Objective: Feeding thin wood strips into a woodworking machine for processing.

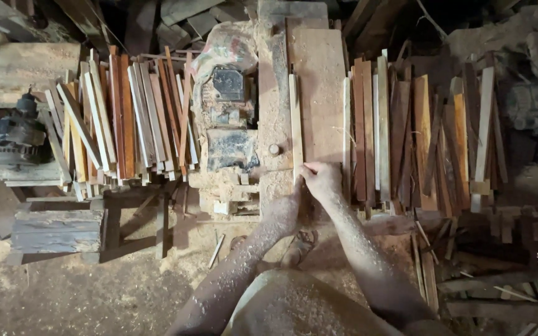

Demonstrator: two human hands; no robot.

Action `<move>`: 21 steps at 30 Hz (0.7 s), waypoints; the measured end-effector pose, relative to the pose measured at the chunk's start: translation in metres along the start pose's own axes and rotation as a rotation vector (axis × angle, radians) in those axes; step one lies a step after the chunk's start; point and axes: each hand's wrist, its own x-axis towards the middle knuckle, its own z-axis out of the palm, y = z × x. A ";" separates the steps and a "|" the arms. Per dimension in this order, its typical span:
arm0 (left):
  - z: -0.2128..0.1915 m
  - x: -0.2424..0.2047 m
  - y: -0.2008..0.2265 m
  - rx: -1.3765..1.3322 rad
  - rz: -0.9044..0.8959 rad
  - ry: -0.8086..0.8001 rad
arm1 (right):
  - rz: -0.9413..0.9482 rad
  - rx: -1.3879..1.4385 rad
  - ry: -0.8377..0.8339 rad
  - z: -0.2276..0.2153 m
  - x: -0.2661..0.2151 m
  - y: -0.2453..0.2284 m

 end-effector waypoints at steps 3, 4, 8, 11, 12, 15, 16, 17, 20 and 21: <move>-0.022 0.011 -0.004 -0.054 0.007 -0.056 | 0.010 0.014 0.039 -0.001 0.008 -0.010; -0.031 0.009 -0.002 -0.051 0.008 -0.053 | 0.009 0.017 0.042 0.003 0.016 -0.009; -0.057 0.015 -0.001 0.002 -0.005 -0.011 | 0.013 0.032 0.076 0.006 0.033 -0.022; -0.081 0.018 0.005 0.030 0.005 0.007 | 0.049 0.022 0.071 0.019 0.056 -0.019; -0.090 0.018 0.009 -0.045 0.007 0.021 | 0.066 0.004 0.072 0.026 0.067 -0.013; -0.147 -0.014 0.030 -0.096 -0.018 0.001 | 0.054 -0.011 0.078 0.036 0.092 -0.009; -0.128 0.009 0.023 -0.094 -0.018 0.004 | 0.053 -0.009 0.081 0.038 0.100 -0.007; -0.110 0.032 0.016 -0.079 -0.015 0.038 | 0.046 -0.006 0.072 0.041 0.108 -0.006; -0.080 0.040 0.012 -0.076 0.003 0.084 | -0.129 -0.025 0.104 0.040 0.093 0.004; -0.076 0.034 0.014 -0.087 0.021 0.108 | -0.307 -0.048 0.153 0.037 0.085 0.006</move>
